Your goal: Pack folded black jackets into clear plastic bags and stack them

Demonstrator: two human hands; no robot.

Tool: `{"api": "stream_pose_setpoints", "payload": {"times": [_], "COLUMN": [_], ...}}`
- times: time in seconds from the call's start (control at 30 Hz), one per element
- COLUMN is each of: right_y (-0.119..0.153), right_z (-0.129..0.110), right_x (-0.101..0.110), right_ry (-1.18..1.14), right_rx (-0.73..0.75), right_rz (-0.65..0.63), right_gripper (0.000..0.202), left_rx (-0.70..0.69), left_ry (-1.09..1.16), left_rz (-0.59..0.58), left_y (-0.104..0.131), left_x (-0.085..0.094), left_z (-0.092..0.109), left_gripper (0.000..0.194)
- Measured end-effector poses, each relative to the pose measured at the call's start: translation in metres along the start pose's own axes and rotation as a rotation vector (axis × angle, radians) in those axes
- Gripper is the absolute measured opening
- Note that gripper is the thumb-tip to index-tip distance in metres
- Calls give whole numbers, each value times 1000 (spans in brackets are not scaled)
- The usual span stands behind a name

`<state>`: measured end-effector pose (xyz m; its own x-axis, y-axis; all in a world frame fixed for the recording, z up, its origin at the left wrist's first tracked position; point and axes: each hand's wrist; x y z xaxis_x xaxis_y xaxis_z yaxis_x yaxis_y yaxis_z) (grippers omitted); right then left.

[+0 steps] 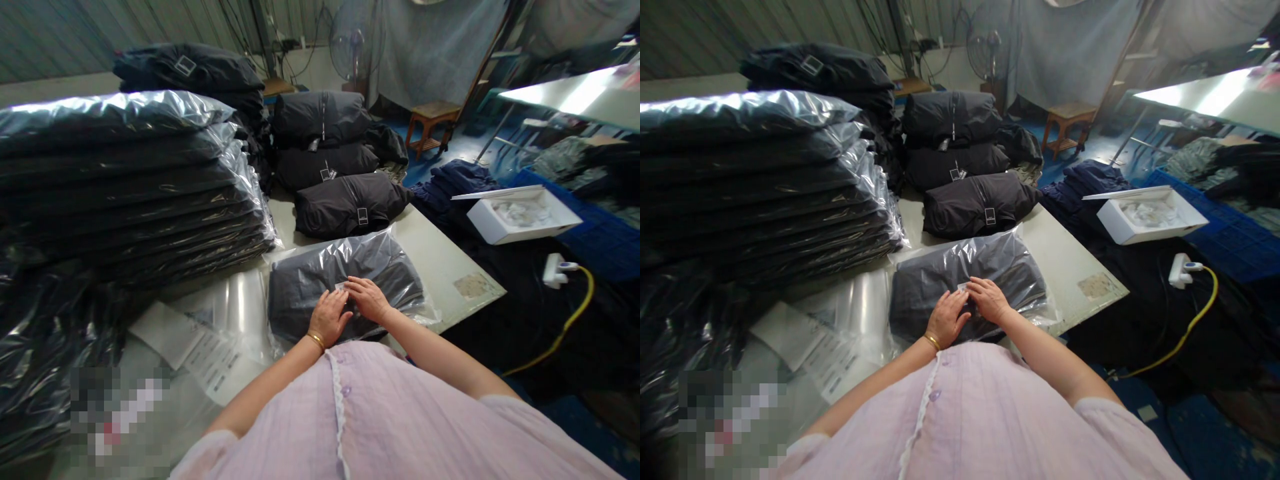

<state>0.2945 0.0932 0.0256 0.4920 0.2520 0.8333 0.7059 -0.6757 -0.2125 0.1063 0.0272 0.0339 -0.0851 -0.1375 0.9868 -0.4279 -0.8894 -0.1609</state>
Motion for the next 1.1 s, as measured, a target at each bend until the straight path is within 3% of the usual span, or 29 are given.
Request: {"api": "stream_pose_setpoints", "payload": {"times": [0.1,0.27,0.53,0.67,0.8,0.87,0.97,1.03,1.1], "right_y": [5,10,20,22,34,46,67,78,83], "right_z": [1,-1,-3,6,34,55,84,96,103], "right_x": [-10,-21,-22,-11,17,29,37,33,25], "right_ry": [18,81,144,145,226,273,284,261,248], "right_rx": [62,-7,-189,-159,-279,-435,-630,-679,-691], "right_rz": [-59,-102,-48,-84,29,94,88,56,48], "right_gripper": [50,53,62,63,62,64,67,66,66], "left_rx": [63,18,77,47,0,77,334,463,506], "left_ry": [-58,-127,-177,-93,3,-26,-138,-192,-208], "left_rz": [-33,-172,-167,-167,-89,-18,53,60,57], "left_y": [-10,-13,-8,-7,2,12,33,47,56], "left_x": [-9,-28,-41,-37,-23,-16,-15,-22,-33], "left_z": [-6,-16,-18,-25,-45,-57,-69,-71,-69], "left_gripper": [56,65,67,64,59,58,64,69,69]}}
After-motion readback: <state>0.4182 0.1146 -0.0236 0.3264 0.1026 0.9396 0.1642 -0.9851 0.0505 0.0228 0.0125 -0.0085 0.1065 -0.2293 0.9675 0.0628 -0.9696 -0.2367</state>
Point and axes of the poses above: each hand's wrist, its own y-axis away from the middle knuckle, its own x-axis out of the back of the hand, z = x × y, and after that the axes turned 14 degrees about -y, right-handed
